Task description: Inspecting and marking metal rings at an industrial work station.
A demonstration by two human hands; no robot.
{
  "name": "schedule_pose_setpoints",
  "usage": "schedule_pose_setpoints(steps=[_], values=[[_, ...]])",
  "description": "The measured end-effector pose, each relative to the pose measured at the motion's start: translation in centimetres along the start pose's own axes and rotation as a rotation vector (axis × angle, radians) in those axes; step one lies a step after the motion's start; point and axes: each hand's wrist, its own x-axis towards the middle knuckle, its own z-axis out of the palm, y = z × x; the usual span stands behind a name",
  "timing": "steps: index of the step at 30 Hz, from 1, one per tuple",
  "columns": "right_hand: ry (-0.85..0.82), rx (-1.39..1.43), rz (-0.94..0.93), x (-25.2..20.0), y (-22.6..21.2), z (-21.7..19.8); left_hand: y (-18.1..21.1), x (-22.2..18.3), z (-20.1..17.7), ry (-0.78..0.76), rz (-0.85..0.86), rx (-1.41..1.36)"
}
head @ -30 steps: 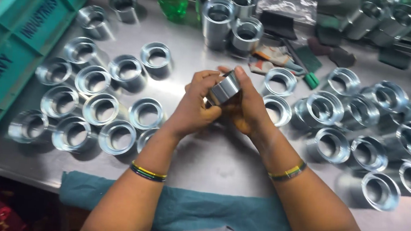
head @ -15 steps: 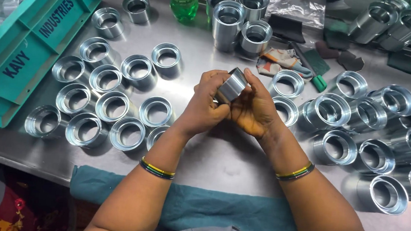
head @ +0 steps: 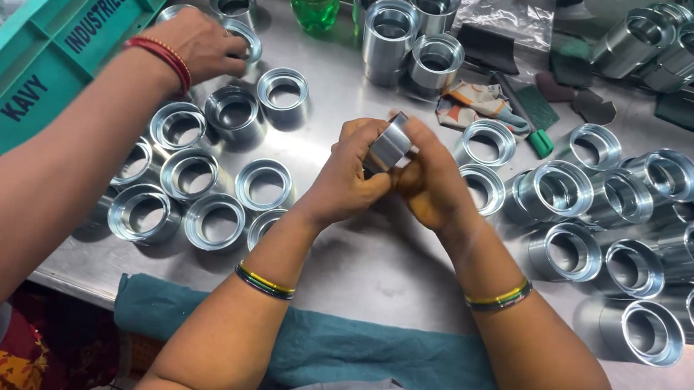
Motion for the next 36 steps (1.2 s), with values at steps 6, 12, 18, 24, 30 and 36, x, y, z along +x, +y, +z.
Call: schedule_pose_setpoints(steps=[6, 12, 18, 24, 30, 36], values=[[0.044, -0.167, -0.136, -0.4, 1.0, 0.4, 0.2, 0.3, -0.3, -0.013, -0.061, 0.011], [-0.036, 0.117, 0.222, 0.8, 0.8, -1.8, -0.9, 1.1, -0.3, 0.076, -0.45, -1.321], [-0.044, 0.064, 0.215, 0.2, 1.4, -1.5, -6.9, 1.1, 1.1, 0.06, -0.465, -1.363], [-0.048, -0.697, -0.068, -1.3, -2.7, -1.4, -5.6, 1.4, -4.5, 0.482, 0.157, 0.638], [0.495, -1.719, -0.446, -0.6, -1.9, -7.2, -5.3, 1.1, -4.7, 0.259, -0.071, 0.899], [0.5, -1.781, -0.17, -1.4, -3.5, -4.5, 0.1, 1.1, -2.2, -0.187, -0.378, 0.847]])
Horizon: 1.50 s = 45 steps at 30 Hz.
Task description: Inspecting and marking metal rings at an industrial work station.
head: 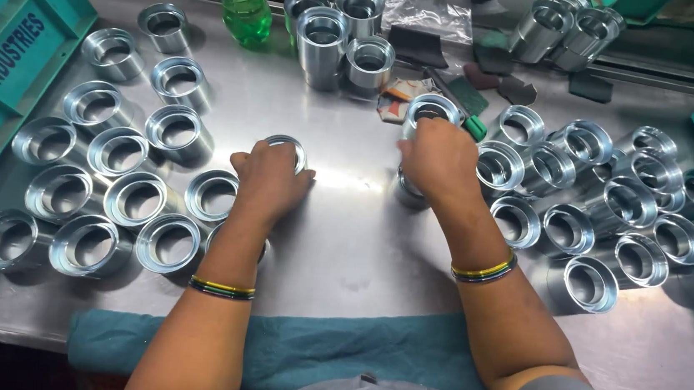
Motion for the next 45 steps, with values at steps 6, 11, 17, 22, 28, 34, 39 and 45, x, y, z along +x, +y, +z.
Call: schedule_pose_setpoints(steps=[6, 11, 17, 22, 28, 34, 39, 45], values=[[-0.013, -0.055, -0.026, 0.3, 0.9, 1.8, -0.4, 0.8, 0.3, 0.161, -0.1, -0.501], [-0.023, -0.047, 0.015, 0.3, 0.9, 0.6, 0.2, 0.2, -0.1, 0.085, -0.138, -1.044], [0.114, 0.352, -0.129, -1.2, -3.4, -1.0, 0.7, -0.1, 1.4, 0.148, 0.124, -1.128], [0.147, 0.714, -0.429, -2.3, -5.6, 1.4, 1.5, -0.8, 2.0, 0.277, 0.332, -0.871], [-0.588, 1.831, 0.172, -1.0, -4.1, 2.7, 2.2, -1.5, 0.8, 0.169, 0.505, -0.96], [-0.437, 1.691, -0.028, -1.5, -5.3, 2.8, 1.7, -1.0, 1.4, 0.124, 0.352, -0.964], [-0.74, 2.042, 0.366, -0.7, -4.1, 3.5, 1.7, -1.1, 1.7, 0.148, 0.468, -0.859], [-0.505, 1.774, 0.091, -0.7, -4.1, 3.5, 0.9, -0.8, 2.6, 0.236, 0.496, -0.788]])
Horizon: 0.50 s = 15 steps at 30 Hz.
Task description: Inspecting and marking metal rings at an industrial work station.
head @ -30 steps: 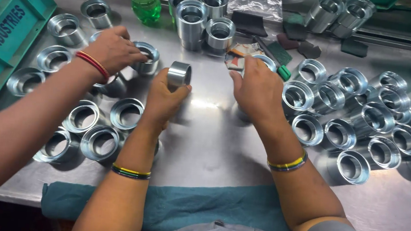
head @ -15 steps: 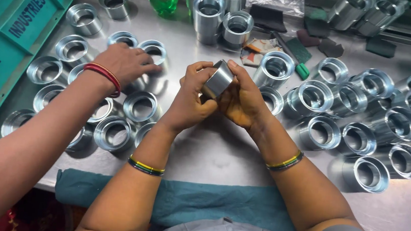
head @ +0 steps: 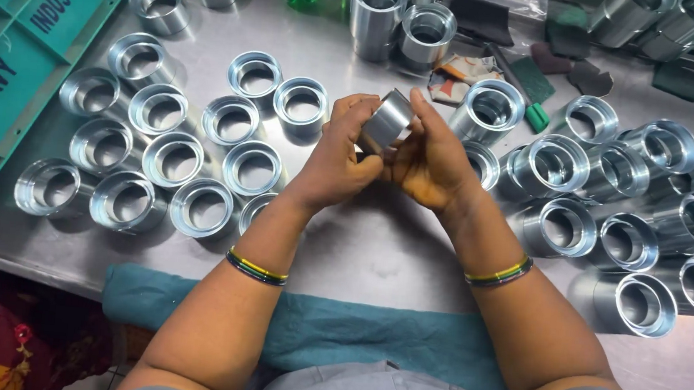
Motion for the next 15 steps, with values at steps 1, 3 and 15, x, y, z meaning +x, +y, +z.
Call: schedule_pose_setpoints(steps=[1, 3, 15], values=[[0.003, -0.002, -0.002, -0.1, -0.1, 0.0, 0.4, 0.2, 0.0, -0.002, 0.003, -0.003], [-0.019, 0.287, 0.182, -0.2, 0.0, 0.2, 1.1, 0.3, -0.2, -0.029, -0.027, -0.041], [-0.022, -0.381, -0.239, -0.6, 0.8, 0.5, 0.2, 0.4, -0.1, 0.031, -0.084, 0.006]])
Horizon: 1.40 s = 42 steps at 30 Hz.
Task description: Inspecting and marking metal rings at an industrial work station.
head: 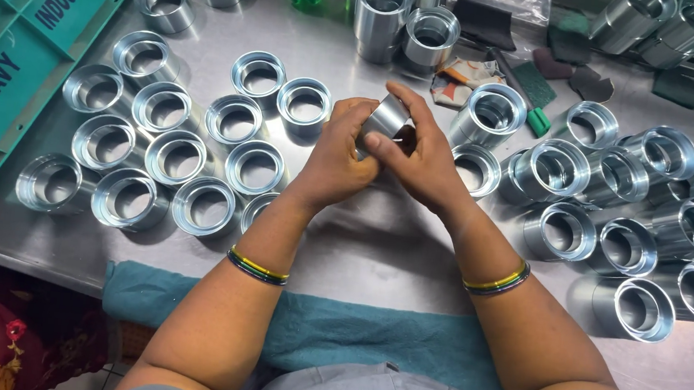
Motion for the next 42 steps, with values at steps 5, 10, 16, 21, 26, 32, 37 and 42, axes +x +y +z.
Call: schedule_pose_setpoints(steps=[5, 10, 16, 21, 26, 32, 37, 42], values=[[-0.023, 0.376, 0.298, 0.6, 1.3, -1.4, 1.6, 0.2, -0.9, -0.036, 0.079, 0.019], [-0.126, 0.776, 0.656, 0.9, 1.9, -1.6, 1.4, 0.2, -0.8, -0.043, 0.146, -0.011], [-0.212, 0.845, 0.723, 0.7, 2.4, -0.9, 2.7, 0.2, -1.1, -0.085, -0.09, -0.218], [-0.249, 0.82, 0.765, 0.7, 3.0, -0.6, 2.8, 0.3, -1.2, -0.044, -0.089, -0.143], [-0.214, 0.722, 0.751, 0.8, 2.5, -0.4, 2.1, 0.3, -0.9, -0.031, -0.098, -0.142], [-0.057, 0.484, 0.587, 0.6, 0.2, 0.7, 1.1, 0.3, -0.7, 0.049, 0.054, -0.008], [0.098, 0.241, 0.223, 0.0, -0.1, 1.1, 1.5, 0.5, -0.4, 0.115, 0.045, -0.048], [0.034, 0.215, 0.234, 0.2, -1.3, 1.8, -2.1, 0.4, 2.2, 0.114, -0.011, -0.065]])
